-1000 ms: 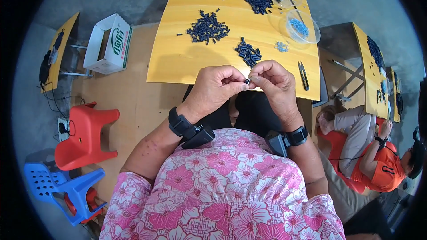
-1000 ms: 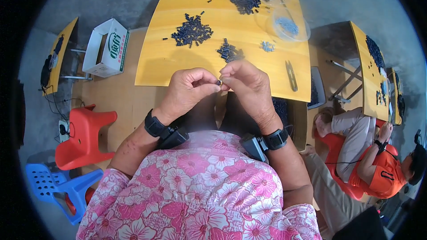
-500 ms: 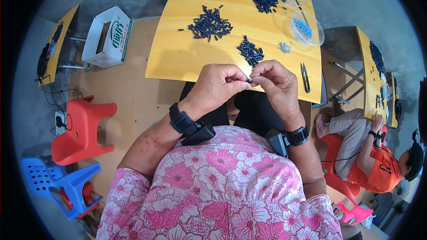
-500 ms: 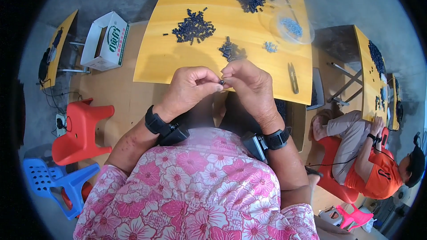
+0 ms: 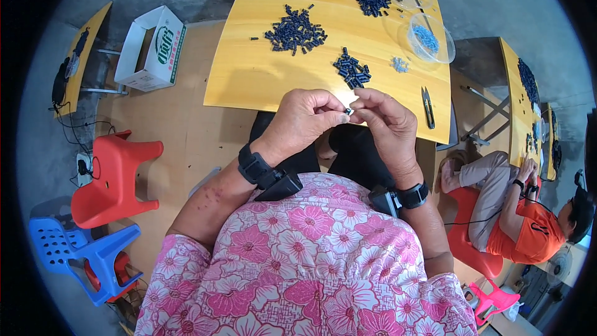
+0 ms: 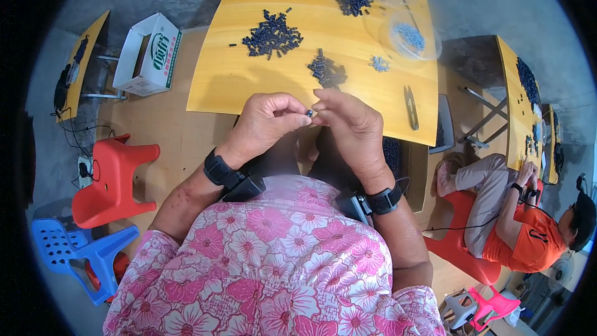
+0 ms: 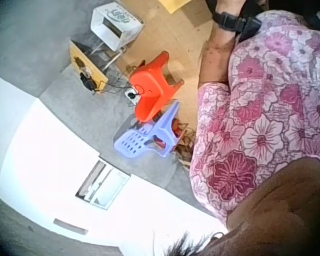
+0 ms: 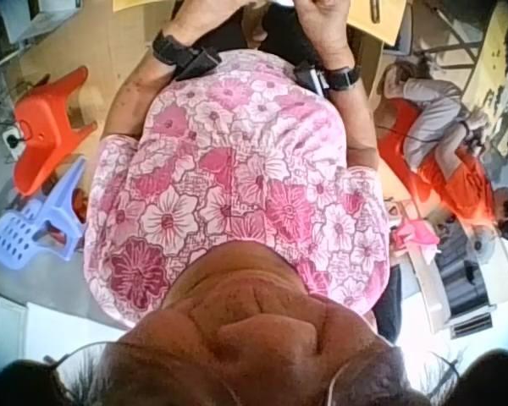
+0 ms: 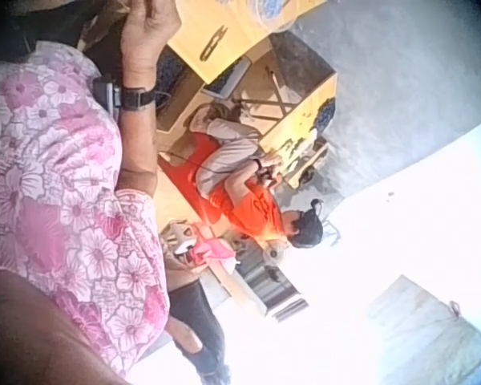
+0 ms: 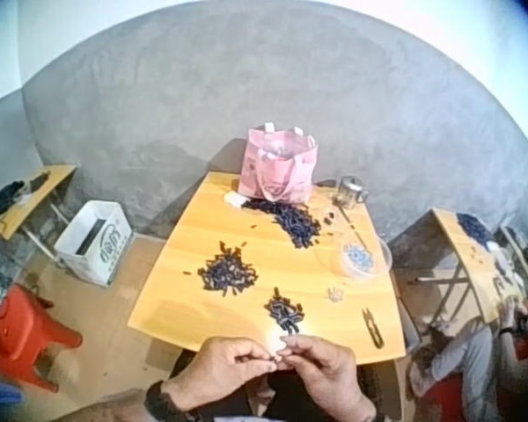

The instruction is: Assembling small black plastic nozzle or valve components by inserting white seals and connecting parts at a manufacturing workstation.

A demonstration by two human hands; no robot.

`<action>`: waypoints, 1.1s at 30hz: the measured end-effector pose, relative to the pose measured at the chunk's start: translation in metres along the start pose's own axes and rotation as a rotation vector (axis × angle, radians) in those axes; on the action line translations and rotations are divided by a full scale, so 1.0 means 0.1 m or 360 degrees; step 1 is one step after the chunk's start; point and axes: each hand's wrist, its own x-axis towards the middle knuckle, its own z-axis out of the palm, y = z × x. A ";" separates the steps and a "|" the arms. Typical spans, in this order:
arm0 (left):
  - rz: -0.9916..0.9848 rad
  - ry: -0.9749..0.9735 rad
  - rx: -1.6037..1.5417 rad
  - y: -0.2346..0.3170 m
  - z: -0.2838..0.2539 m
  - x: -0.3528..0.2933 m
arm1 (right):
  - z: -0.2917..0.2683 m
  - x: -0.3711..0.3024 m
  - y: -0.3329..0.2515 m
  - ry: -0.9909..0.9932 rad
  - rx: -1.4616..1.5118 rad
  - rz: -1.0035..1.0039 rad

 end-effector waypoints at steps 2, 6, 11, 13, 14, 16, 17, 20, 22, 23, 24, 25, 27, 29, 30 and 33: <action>0.0008 -0.0003 -0.0003 -0.04 0.00 0.00 | -0.01 -0.02 0.03 -0.0024 -0.0068 -0.0053; -0.0017 -0.0011 0.0033 -0.04 -0.02 0.01 | 0.02 0.00 0.00 -0.0088 -0.0253 -0.0099; -0.0006 -0.0017 -0.0159 -0.06 -0.02 0.03 | 0.05 0.01 0.03 -0.0026 -0.0129 -0.0011; 0.0007 -0.0028 -0.0241 -0.10 -0.02 0.05 | 0.06 0.03 0.02 -0.0035 -0.0155 -0.0021; 0.0018 -0.0043 -0.0322 -0.12 -0.02 0.05 | 0.07 0.03 0.02 -0.0041 -0.0181 -0.0029; 0.0005 -0.0032 -0.0266 -0.11 -0.05 0.05 | 0.08 0.04 0.03 -0.0047 -0.0264 -0.0082; -0.0006 -0.0023 -0.0205 -0.10 -0.07 0.06 | 0.08 0.05 0.04 -0.0049 -0.0343 -0.0141; -0.0128 0.0025 -0.0024 -0.08 -0.09 0.04 | 0.08 0.05 0.06 -0.0109 -0.0883 -0.0521; -0.0088 0.0033 -0.0312 -0.17 -0.06 0.05 | 0.08 0.06 0.09 -0.0106 -0.0890 -0.0584; -0.0067 0.0050 -0.0274 -0.20 -0.06 0.05 | 0.08 0.06 0.10 -0.0116 -0.0784 -0.0506; -0.0047 0.0067 -0.0236 -0.22 -0.08 0.05 | 0.09 0.07 0.10 -0.0126 -0.0678 -0.0426; -0.0042 0.0082 -0.0236 -0.24 -0.11 0.05 | 0.10 0.09 0.09 -0.0170 -0.0703 -0.0455; 0.0042 0.0120 0.0060 -0.24 -0.17 0.06 | 0.13 0.18 0.03 -0.0236 -0.0698 -0.0446; 0.0067 0.0167 0.0144 -0.28 -0.24 0.10 | 0.16 0.27 0.03 -0.0298 -0.0695 -0.0432; 0.0091 0.0205 0.0230 -0.30 -0.28 0.11 | 0.18 0.34 0.05 -0.0282 -0.0725 -0.0314; 0.0088 0.0300 0.0372 -0.37 -0.39 0.13 | 0.26 0.61 0.18 -0.0232 -0.0805 -0.0205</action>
